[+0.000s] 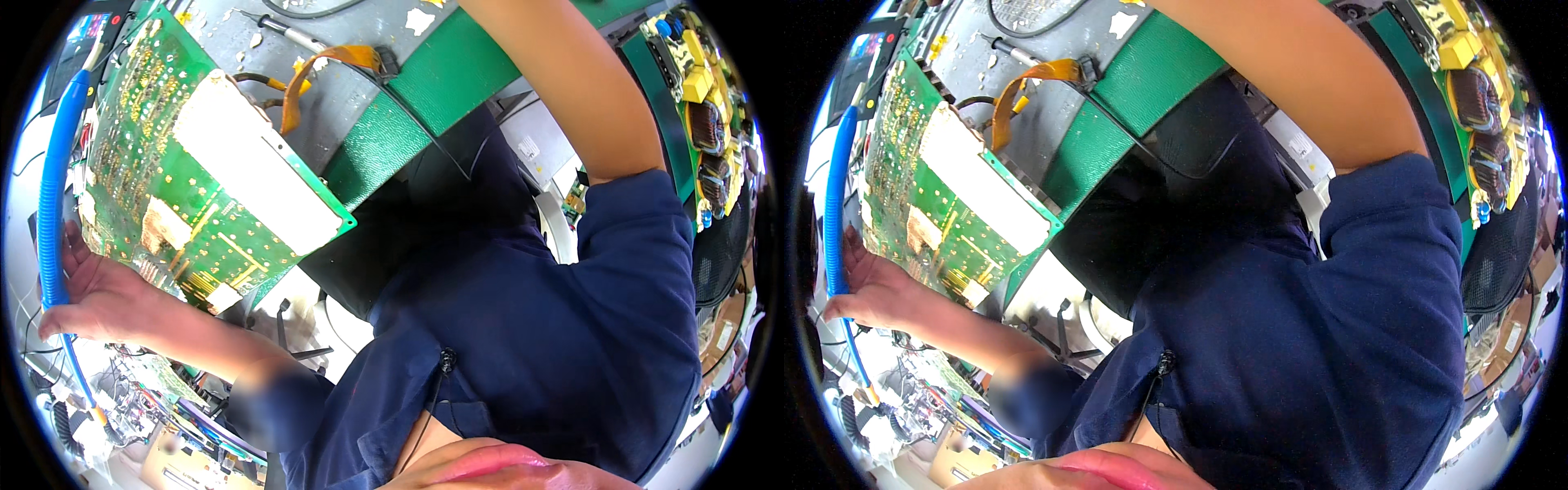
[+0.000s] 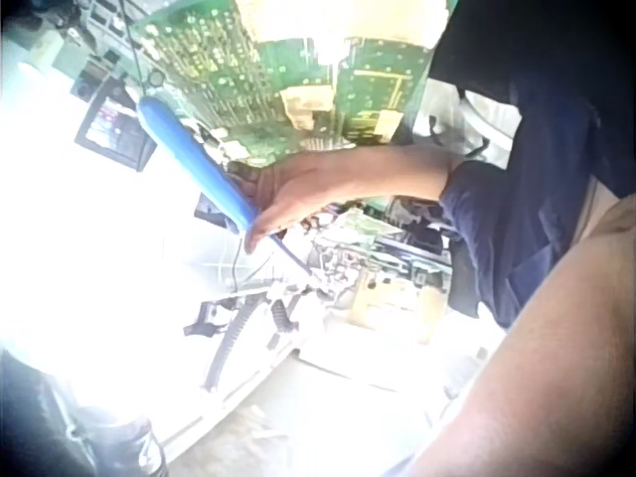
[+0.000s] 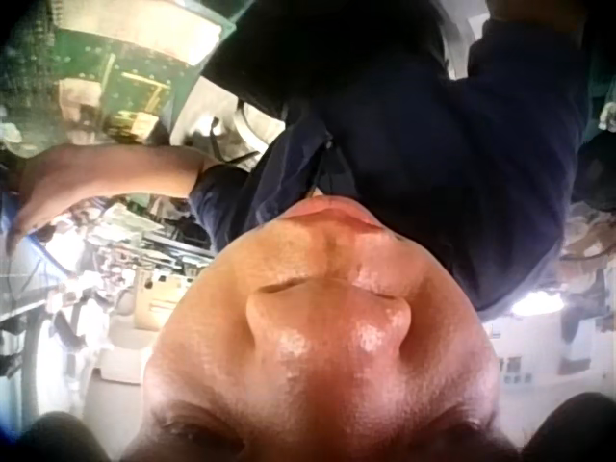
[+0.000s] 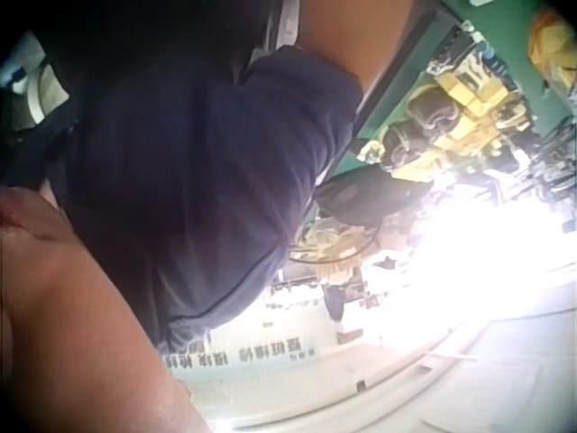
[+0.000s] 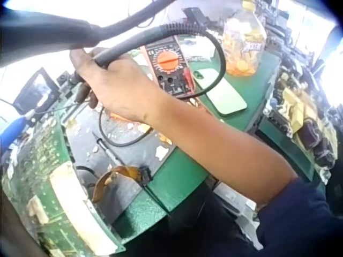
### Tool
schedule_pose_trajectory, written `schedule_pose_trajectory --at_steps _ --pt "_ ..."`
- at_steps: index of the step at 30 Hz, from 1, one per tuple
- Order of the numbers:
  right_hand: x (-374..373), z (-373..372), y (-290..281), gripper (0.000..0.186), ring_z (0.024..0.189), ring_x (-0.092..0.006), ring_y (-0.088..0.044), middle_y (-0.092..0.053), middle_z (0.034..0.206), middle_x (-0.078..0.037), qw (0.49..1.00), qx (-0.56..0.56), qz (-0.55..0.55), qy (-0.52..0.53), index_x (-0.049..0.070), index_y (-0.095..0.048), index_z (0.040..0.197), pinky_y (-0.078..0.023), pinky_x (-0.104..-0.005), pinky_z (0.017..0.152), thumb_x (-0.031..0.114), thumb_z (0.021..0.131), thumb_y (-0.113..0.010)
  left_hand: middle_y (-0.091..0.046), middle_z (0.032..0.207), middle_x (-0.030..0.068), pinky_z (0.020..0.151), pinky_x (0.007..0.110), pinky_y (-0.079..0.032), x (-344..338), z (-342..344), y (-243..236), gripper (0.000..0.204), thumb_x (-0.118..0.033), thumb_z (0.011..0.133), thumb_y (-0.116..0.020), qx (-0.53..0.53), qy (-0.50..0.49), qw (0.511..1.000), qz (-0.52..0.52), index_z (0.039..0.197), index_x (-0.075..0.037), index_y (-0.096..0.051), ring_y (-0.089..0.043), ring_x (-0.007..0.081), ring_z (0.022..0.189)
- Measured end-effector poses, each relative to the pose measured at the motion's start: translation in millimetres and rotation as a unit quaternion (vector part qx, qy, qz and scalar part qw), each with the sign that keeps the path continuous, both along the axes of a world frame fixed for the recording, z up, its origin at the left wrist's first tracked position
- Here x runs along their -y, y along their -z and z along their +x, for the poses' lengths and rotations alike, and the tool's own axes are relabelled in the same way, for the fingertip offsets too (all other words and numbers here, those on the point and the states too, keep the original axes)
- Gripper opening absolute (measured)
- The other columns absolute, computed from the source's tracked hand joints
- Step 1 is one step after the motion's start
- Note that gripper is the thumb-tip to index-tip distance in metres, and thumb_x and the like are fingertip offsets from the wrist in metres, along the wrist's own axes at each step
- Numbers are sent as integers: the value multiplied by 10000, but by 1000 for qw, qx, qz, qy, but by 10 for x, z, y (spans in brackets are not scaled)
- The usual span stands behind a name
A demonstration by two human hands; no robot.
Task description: The person uses a soldering iron and a desoldering pump to work on a large green circuit board. They clean solder points, apply heat to components with a soldering iron, and use a multimeter probe on the board surface.
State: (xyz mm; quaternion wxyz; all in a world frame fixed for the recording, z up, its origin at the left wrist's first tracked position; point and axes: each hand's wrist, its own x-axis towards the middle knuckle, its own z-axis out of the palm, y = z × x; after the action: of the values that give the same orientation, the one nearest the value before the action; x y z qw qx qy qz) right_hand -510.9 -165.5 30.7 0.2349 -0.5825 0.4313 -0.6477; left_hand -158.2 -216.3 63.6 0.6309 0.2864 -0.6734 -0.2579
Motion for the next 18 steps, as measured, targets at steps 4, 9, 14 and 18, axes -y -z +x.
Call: schedule_pose_trajectory --at_steps 4,9,14,18 --pt "40 -14 14 525 627 -141 -607 -646 751 -85 999 -13 -4 -45 -6 -595 1034 -495 -283 571 501 958 -481 -663 1027 213 885 415 -515 -107 70 19 865 -728 879 -317 34 -22 999 4 1038 57 -643 -649 320 953" --pt "58 -89 6 361 692 -86 -600 -650 806 -38 996 -44 2 -76 42 -617 1110 -481 -222 599 363 961 -545 -660 1026 204 865 424 -531 -219 -250 42 783 -694 898 -322 -3 -42 999 -10 1057 27 -582 -666 313 920" --pt "20 -39 -11 269 771 -85 -608 -658 857 -32 998 -10 13 -59 50 -610 1162 -488 -220 649 171 923 -621 -657 1023 220 809 393 -545 -213 -367 52 785 -709 896 -287 42 -58 997 -24 1024 15 -562 -670 306 855" --pt "110 3 56 269 754 -91 -615 -665 836 -69 992 23 -5 -121 12 -585 1186 -497 -225 655 87 928 -577 -657 1007 232 735 358 -558 -334 -386 51 791 -719 892 -262 28 -133 990 -41 1035 9 -537 -675 290 799"
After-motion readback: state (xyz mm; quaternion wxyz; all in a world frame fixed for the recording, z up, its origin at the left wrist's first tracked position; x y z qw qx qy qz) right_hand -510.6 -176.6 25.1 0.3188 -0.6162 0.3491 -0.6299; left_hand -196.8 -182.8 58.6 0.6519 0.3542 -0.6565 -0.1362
